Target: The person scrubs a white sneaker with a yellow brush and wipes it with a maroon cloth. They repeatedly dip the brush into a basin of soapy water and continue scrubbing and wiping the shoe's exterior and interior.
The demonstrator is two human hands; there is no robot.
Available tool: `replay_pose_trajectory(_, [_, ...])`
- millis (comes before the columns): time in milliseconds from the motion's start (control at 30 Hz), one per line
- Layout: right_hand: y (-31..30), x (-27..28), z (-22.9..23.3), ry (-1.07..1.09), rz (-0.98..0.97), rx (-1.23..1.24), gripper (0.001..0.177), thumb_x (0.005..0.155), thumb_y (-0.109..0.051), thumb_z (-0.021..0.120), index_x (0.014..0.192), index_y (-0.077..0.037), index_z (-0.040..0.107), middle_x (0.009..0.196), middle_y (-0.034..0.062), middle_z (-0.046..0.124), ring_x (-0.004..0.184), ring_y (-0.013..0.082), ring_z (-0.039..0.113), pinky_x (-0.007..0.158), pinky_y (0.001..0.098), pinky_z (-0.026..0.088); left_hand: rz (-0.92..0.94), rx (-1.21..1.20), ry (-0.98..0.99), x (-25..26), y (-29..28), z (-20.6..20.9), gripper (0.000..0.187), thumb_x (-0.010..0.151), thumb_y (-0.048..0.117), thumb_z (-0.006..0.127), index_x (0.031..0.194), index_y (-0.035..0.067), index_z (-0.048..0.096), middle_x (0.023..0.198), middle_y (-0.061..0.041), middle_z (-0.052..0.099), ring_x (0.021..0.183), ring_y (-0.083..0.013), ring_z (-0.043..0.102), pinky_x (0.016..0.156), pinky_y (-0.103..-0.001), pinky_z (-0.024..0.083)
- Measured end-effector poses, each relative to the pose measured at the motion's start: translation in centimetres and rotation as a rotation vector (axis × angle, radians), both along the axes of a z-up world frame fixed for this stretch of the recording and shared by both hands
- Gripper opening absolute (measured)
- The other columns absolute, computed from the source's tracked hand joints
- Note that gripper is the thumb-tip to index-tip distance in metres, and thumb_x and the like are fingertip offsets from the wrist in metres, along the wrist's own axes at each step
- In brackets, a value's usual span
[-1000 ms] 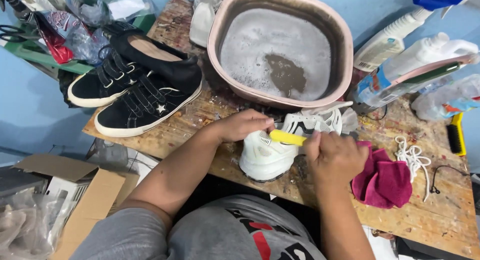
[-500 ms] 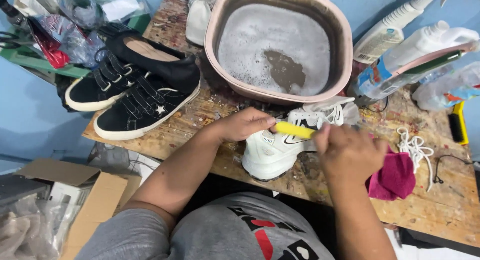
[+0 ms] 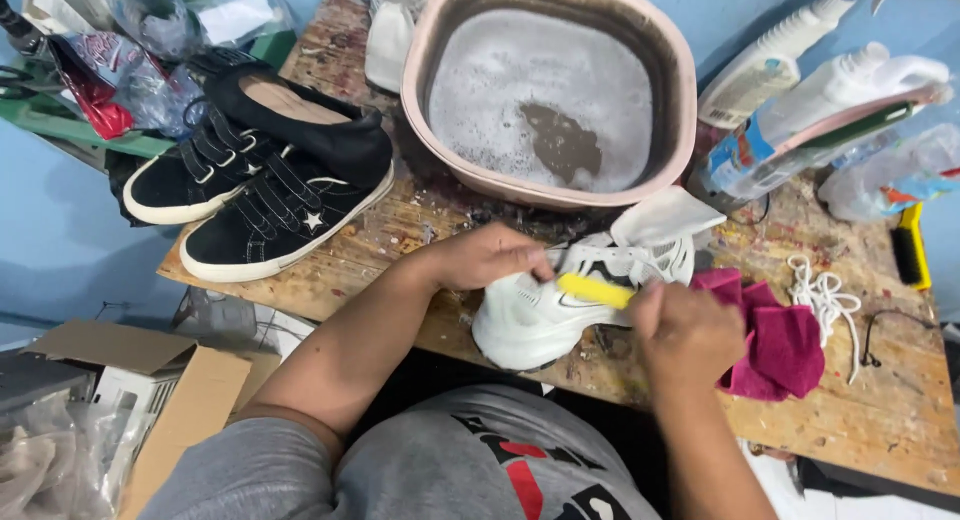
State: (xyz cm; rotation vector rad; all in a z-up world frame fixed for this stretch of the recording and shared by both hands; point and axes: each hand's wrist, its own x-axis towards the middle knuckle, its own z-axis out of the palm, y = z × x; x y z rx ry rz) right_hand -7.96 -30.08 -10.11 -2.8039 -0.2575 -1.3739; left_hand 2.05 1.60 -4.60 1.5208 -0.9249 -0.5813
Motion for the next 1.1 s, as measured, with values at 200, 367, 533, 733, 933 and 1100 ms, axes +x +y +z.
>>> replay_pose_trajectory(200, [-0.2, -2.3, -0.7, -0.099, -0.279, -0.175, 0.034, 0.102, -0.024, 0.067, 0.069, -0.018, 0.058, 0.065, 0.0082, 0.049, 0.059, 0.0281, 0.051, 0.065, 0.0381, 0.042, 0.014, -0.003, -0.008, -0.7, -0.2, 1.4, 0.045, 0.108, 0.038, 0.048, 0.111, 0.006, 0.078, 0.094, -0.013, 0.076, 0.091, -0.0185, 0.068, 0.086, -0.037, 0.056])
replay_pose_trajectory(367, [-3.5, -2.8, -0.7, 0.001, -0.209, 0.049, 0.042, 0.106, -0.023, 0.061, 0.065, -0.016, 0.055, 0.058, 0.0077, 0.046, 0.057, 0.0317, 0.053, 0.062, 0.0395, 0.043, 0.015, -0.016, 0.037, -0.8, -0.5, 1.5, 0.042, 0.108, 0.035, 0.049, 0.112, 0.005, 0.079, 0.089, -0.013, 0.076, 0.085, -0.0167, 0.065, 0.083, -0.036, 0.054])
replay_pose_trajectory(533, [-3.5, -3.7, -3.1, 0.009, -0.295, -0.047, 0.042, 0.104, -0.032, 0.059, 0.065, -0.017, 0.059, 0.058, 0.0075, 0.051, 0.057, 0.0291, 0.055, 0.061, 0.0394, 0.044, -0.007, -0.025, 0.016, -0.7, -0.5, 2.2, 0.032, 0.100, 0.034, 0.064, 0.110, 0.007, 0.078, 0.084, -0.005, 0.075, 0.086, -0.0079, 0.060, 0.079, -0.031, 0.054])
replay_pose_trajectory(733, [-6.6, -2.4, -0.7, -0.034, -0.366, 0.041, 0.049, 0.113, -0.033, 0.060, 0.066, -0.020, 0.059, 0.054, 0.0071, 0.044, 0.052, 0.0344, 0.052, 0.056, 0.0379, 0.044, 0.021, -0.038, 0.052, -0.9, -0.5, 3.1, 0.030, 0.087, 0.026, 0.082, 0.108, 0.005, 0.077, 0.073, 0.005, 0.071, 0.074, -0.0044, 0.060, 0.070, -0.022, 0.049])
replay_pose_trajectory(933, [-4.7, -2.8, -1.3, 0.030, -0.438, -0.229, 0.041, 0.104, -0.034, 0.061, 0.068, -0.017, 0.061, 0.055, 0.0082, 0.047, 0.051, 0.0323, 0.053, 0.050, 0.0439, 0.039, 0.010, -0.029, 0.103, -1.4, -0.7, 3.8, 0.022, 0.089, 0.020, 0.081, 0.103, 0.003, 0.077, 0.064, 0.007, 0.062, 0.064, -0.0019, 0.053, 0.064, -0.018, 0.043])
replay_pose_trajectory(1100, [-0.7, -2.8, 0.4, 0.109, -0.032, 0.117, 0.030, 0.101, -0.033, 0.062, 0.075, -0.022, 0.072, 0.062, 0.0046, 0.063, 0.062, 0.0308, 0.066, 0.057, 0.0409, 0.047, -0.006, -0.035, 0.119, -1.1, -0.7, 3.6, 0.027, 0.087, 0.025, 0.082, 0.104, 0.004, 0.079, 0.062, 0.008, 0.062, 0.062, -0.0003, 0.052, 0.062, -0.016, 0.041])
